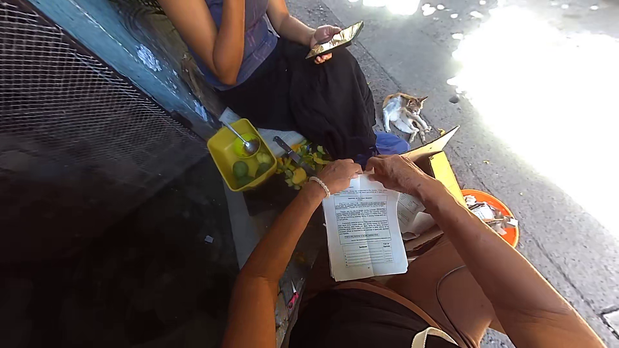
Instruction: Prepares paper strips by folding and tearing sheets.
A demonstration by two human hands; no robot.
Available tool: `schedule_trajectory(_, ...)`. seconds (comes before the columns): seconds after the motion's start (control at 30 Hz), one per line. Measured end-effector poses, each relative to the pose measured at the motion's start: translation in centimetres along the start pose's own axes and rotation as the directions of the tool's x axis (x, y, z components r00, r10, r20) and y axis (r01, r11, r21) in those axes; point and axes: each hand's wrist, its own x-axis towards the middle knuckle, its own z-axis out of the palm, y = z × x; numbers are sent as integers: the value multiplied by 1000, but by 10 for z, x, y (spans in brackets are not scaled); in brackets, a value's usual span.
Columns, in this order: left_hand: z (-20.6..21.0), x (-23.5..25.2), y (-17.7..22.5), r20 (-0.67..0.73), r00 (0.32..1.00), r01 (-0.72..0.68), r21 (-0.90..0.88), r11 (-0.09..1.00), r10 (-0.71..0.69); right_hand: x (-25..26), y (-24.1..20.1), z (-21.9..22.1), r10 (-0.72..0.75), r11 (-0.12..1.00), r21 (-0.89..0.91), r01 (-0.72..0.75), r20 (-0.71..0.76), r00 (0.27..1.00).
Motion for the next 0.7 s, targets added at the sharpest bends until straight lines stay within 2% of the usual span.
schedule_trajectory(0.07, 2, 2, 0, -26, 999, 26, -21, 999, -27, -1, 3, 6, 1, 1000, 3, -1, -13, 1000)
schedule_trajectory(0.17, 5, 7, 2, -44, 993, 108, 70, 992, -105, 5, 7, 14, 52, 998, -38, -52, -10, 999)
schedule_trajectory(0.37, 13, 13, 3, -71, 974, 221, 124, 967, -213, 14, 15, 23, 108, 990, 94, -105, -36, 993)
schedule_trajectory(0.6, 32, 15, -4, -235, 960, 185, 123, 975, -152, 20, 13, 29, 105, 974, 204, -94, -44, 994)
schedule_trajectory(0.7, 40, 11, -6, -382, 922, 124, 139, 983, -62, 25, 16, 24, 93, 950, 302, -85, -11, 996)
